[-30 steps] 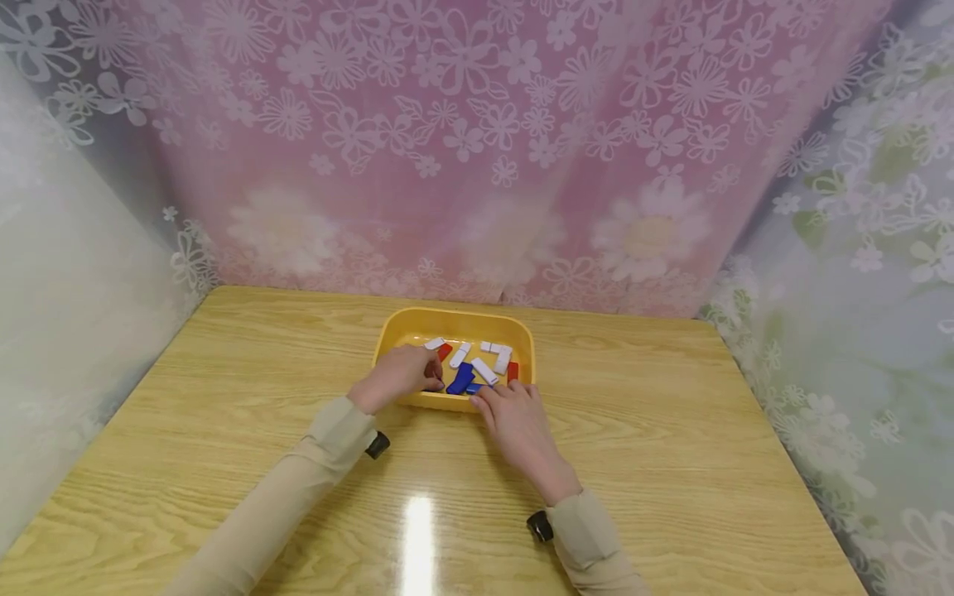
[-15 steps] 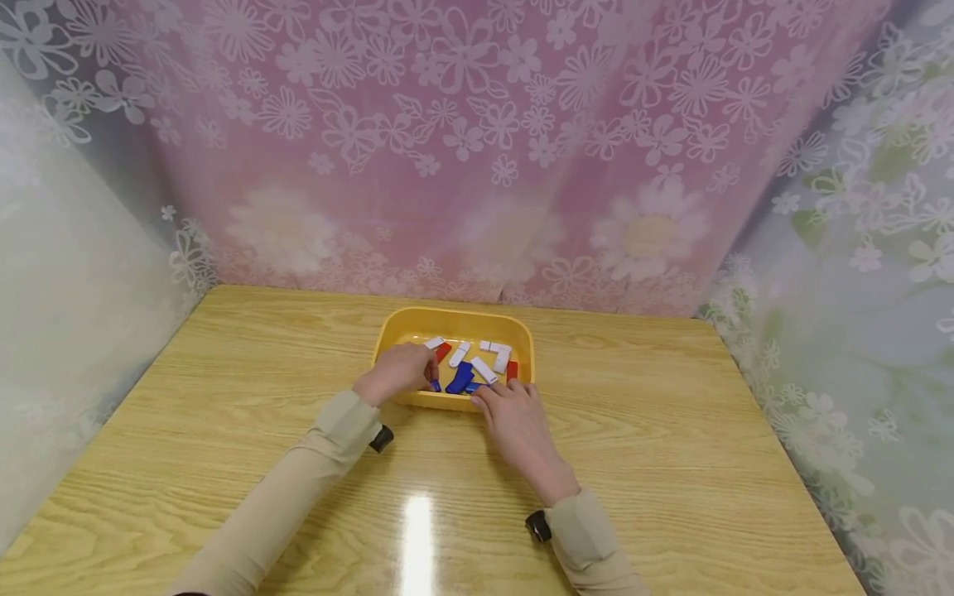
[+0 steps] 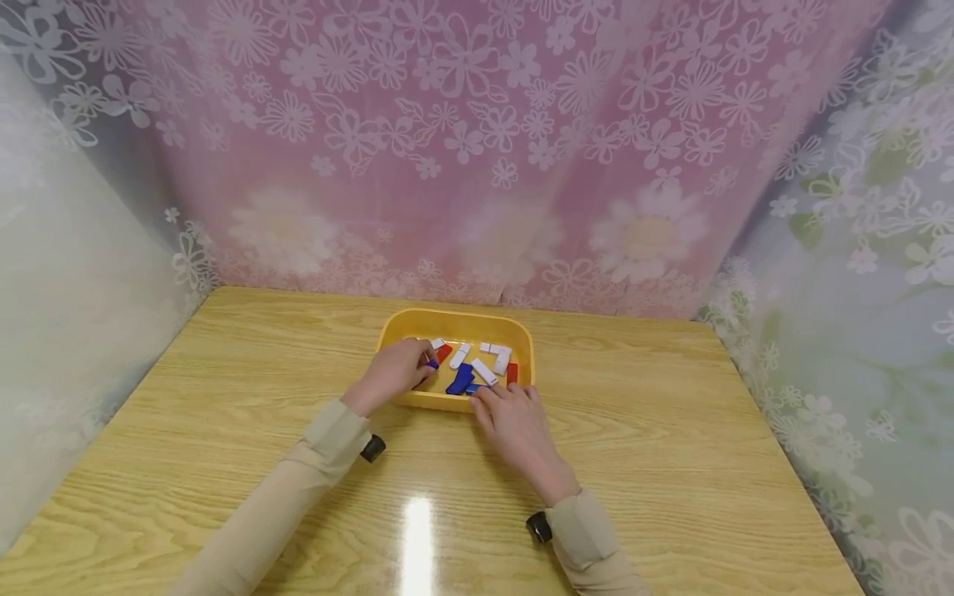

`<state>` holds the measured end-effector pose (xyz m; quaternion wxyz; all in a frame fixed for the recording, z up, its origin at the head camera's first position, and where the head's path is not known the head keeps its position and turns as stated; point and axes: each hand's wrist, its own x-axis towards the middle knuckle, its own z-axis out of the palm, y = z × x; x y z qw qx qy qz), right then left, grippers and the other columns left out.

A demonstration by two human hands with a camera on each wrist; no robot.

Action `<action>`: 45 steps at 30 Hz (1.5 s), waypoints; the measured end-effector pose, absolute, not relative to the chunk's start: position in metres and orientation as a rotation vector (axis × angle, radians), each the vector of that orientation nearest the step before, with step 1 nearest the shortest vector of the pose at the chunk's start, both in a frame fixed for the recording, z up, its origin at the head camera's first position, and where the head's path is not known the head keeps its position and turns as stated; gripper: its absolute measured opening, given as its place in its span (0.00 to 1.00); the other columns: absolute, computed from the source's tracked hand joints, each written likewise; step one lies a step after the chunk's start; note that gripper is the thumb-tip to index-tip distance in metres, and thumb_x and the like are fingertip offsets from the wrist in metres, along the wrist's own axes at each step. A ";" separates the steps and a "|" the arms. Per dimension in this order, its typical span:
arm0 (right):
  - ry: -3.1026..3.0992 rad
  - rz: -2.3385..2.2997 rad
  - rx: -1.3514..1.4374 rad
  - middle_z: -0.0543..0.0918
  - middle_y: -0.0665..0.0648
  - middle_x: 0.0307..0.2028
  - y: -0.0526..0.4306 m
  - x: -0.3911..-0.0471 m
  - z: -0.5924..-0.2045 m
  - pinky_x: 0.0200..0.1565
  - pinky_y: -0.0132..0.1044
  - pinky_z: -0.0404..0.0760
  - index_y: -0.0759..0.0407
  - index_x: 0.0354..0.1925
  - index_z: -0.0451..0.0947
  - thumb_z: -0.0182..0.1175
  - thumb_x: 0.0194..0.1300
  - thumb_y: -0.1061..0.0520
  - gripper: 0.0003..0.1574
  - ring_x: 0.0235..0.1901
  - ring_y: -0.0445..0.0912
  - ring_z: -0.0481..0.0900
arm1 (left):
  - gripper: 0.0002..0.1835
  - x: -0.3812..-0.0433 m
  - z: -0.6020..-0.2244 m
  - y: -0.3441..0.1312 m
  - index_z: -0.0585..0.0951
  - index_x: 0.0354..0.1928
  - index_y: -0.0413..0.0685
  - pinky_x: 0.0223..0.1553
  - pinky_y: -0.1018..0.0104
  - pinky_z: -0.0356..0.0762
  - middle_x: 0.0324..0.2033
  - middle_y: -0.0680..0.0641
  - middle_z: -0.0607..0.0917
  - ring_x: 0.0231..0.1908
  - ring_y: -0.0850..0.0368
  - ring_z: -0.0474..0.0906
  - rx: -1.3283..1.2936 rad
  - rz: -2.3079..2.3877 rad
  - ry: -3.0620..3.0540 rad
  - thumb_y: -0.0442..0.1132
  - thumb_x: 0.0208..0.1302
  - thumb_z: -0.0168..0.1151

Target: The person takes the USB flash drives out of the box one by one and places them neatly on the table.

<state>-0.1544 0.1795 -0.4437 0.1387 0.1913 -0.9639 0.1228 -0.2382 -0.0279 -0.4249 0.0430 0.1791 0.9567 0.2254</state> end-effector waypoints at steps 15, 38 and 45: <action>-2.794 0.383 0.565 0.89 0.54 0.41 0.178 -0.156 -0.446 0.48 0.52 0.71 0.53 0.45 0.86 0.58 0.75 0.48 0.13 0.42 0.54 0.82 | 0.09 -0.208 -0.399 -0.080 0.83 0.50 0.46 0.43 0.56 0.85 0.42 0.45 0.87 0.41 0.49 0.86 0.546 1.282 2.998 0.39 0.72 0.64; -2.815 0.418 0.542 0.89 0.55 0.44 0.179 -0.155 -0.445 0.52 0.56 0.72 0.54 0.46 0.86 0.57 0.76 0.48 0.15 0.46 0.56 0.83 | 0.09 -0.164 -0.444 -0.145 0.84 0.44 0.42 0.34 0.62 0.82 0.33 0.48 0.87 0.34 0.54 0.84 0.307 1.014 2.814 0.37 0.64 0.71; -2.822 0.417 0.539 0.89 0.55 0.43 0.178 -0.154 -0.444 0.53 0.57 0.72 0.54 0.47 0.86 0.58 0.76 0.48 0.14 0.46 0.57 0.83 | 0.10 -0.160 -0.448 -0.146 0.85 0.42 0.40 0.30 0.65 0.76 0.26 0.52 0.83 0.26 0.60 0.77 0.334 0.916 2.882 0.36 0.62 0.73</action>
